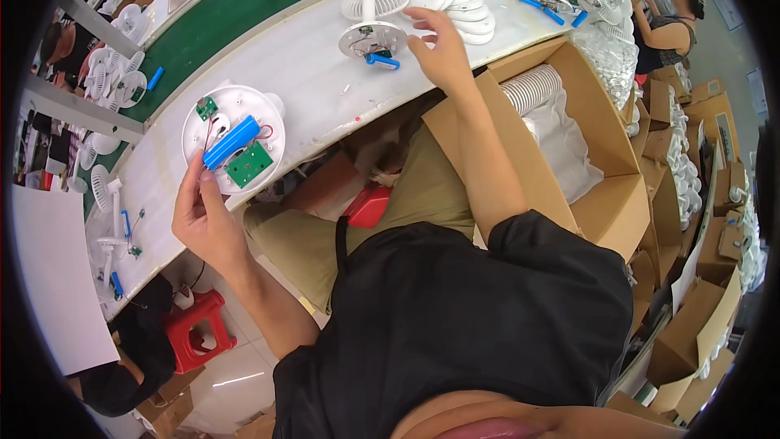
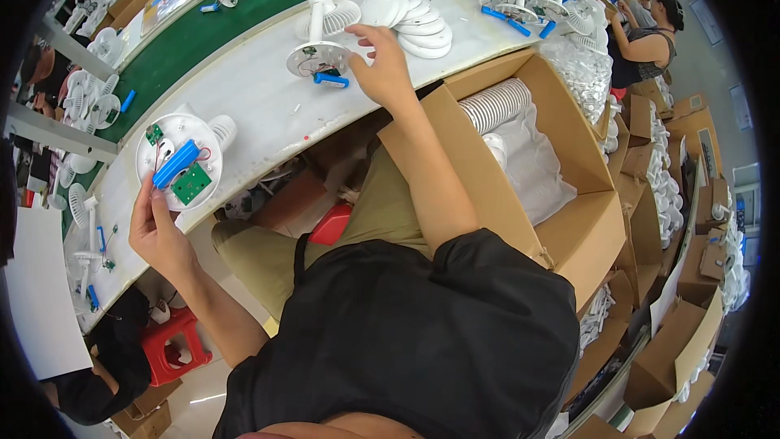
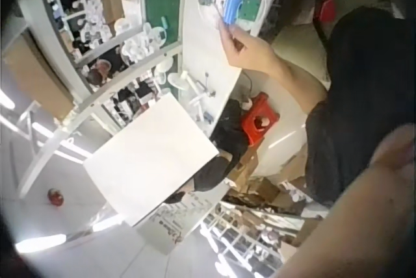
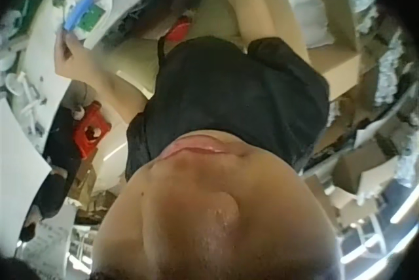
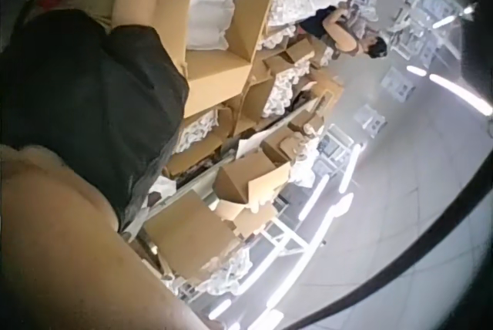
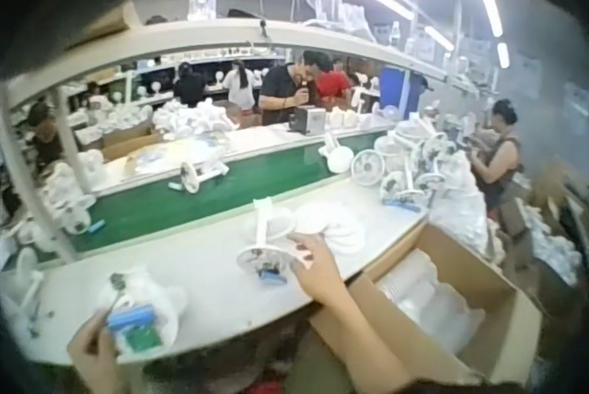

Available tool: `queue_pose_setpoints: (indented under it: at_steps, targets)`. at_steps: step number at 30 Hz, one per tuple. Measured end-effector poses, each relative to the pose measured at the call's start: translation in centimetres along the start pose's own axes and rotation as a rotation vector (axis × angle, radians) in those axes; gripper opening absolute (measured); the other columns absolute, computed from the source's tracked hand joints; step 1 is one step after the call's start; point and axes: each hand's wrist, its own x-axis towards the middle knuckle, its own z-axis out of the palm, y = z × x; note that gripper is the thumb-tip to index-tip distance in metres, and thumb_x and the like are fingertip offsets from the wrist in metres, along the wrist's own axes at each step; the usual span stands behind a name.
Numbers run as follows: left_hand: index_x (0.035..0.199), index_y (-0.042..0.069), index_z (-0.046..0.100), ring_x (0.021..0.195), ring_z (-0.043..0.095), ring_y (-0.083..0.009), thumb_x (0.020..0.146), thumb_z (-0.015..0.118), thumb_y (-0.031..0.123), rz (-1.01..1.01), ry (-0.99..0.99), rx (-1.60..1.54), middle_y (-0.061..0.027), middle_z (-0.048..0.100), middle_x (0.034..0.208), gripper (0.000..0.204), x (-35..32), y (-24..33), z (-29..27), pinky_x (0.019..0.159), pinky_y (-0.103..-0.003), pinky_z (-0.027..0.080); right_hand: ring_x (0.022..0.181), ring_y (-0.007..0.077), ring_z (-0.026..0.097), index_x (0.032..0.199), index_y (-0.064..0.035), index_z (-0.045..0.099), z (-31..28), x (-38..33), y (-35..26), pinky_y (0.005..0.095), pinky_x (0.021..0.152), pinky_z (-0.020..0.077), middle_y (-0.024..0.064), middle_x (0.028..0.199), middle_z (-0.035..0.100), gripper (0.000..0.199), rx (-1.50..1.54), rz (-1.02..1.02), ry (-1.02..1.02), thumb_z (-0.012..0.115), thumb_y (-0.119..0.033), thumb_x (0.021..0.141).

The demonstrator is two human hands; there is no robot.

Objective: Assemble small portable electric fans on a production line.

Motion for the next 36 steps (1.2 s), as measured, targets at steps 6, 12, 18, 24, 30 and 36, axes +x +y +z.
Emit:
queue_pose_setpoints:
  at_steps: [6, 12, 18, 24, 30, 36]
  targets:
    - [0.121, -0.004, 0.064, 0.083, 0.063, -0.0131, 0.092, 0.056, -0.001, -0.022, 0.078, -0.079, -0.015, 0.07, 0.102, 0.03, -0.7, -1.7, -1.3, 0.075, -0.02, 0.051, 0.1, 0.0181, 0.055, 0.118, -0.005, 0.06, 7.7, -0.4, 1.6, 0.0307, 0.089, 0.0447, 0.0084, 0.111, 0.06, 0.029, 0.14, 0.009, -0.026, 0.058, -0.017, 0.092]
    - [0.132, -0.003, 0.055, 0.082, 0.063, -0.0129, 0.093, 0.055, -0.001, -0.107, 0.134, -0.262, -0.0126, 0.07, 0.094, 0.039, 0.0, -3.2, -4.2, 0.075, -0.021, 0.052, 0.092, 0.0178, 0.055, 0.11, -0.0039, 0.062, 11.0, 0.1, 0.2, 0.0297, 0.086, 0.0448, 0.0072, 0.101, 0.063, 0.023, 0.256, 0.053, 0.047, 0.057, -0.018, 0.093]
    - [0.139, -0.001, 0.047, 0.082, 0.063, -0.0141, 0.094, 0.054, -0.002, -0.162, 0.148, -0.326, -0.012, 0.068, 0.09, 0.046, -0.3, -2.3, -7.5, 0.075, -0.022, 0.054, 0.089, 0.0259, 0.058, 0.105, -0.0021, 0.065, 8.9, 3.1, 1.8, 0.0349, 0.083, 0.0464, 0.0137, 0.101, 0.063, 0.025, -0.09, -0.165, 0.371, 0.062, -0.018, 0.086]
    - [0.14, -0.001, 0.045, 0.081, 0.064, -0.0156, 0.094, 0.054, -0.002, -0.177, 0.087, -0.322, -0.0135, 0.069, 0.093, 0.047, -1.1, -2.9, -7.0, 0.074, -0.024, 0.055, 0.087, 0.0307, 0.06, 0.112, -0.0038, 0.062, 5.2, 8.0, 5.1, 0.0393, 0.083, 0.0461, 0.0161, 0.098, 0.064, 0.033, -1.139, -0.221, 0.405, 0.067, -0.02, 0.083]
    - [0.139, -0.003, 0.046, 0.081, 0.065, -0.0168, 0.094, 0.054, -0.003, -0.202, 0.139, -0.386, -0.0155, 0.069, 0.095, 0.046, -0.8, -2.6, -6.4, 0.073, -0.025, 0.056, 0.094, 0.0385, 0.061, 0.126, -0.0045, 0.05, 4.6, 5.7, 3.2, 0.0402, 0.086, 0.0496, 0.0231, 0.117, 0.059, 0.048, -0.727, -0.173, 0.04, 0.068, -0.01, 0.082]
    - [0.139, -0.003, 0.046, 0.079, 0.065, -0.0167, 0.094, 0.054, -0.003, -0.2, 0.139, -0.382, -0.0155, 0.069, 0.094, 0.046, -1.2, -3.3, -6.5, 0.072, -0.025, 0.057, 0.092, 0.0328, 0.064, 0.126, -0.0067, 0.049, 2.0, 1.8, -1.1, 0.0361, 0.078, 0.0525, 0.0201, 0.108, 0.062, 0.05, -0.128, -0.07, 0.22, 0.069, -0.004, 0.08]
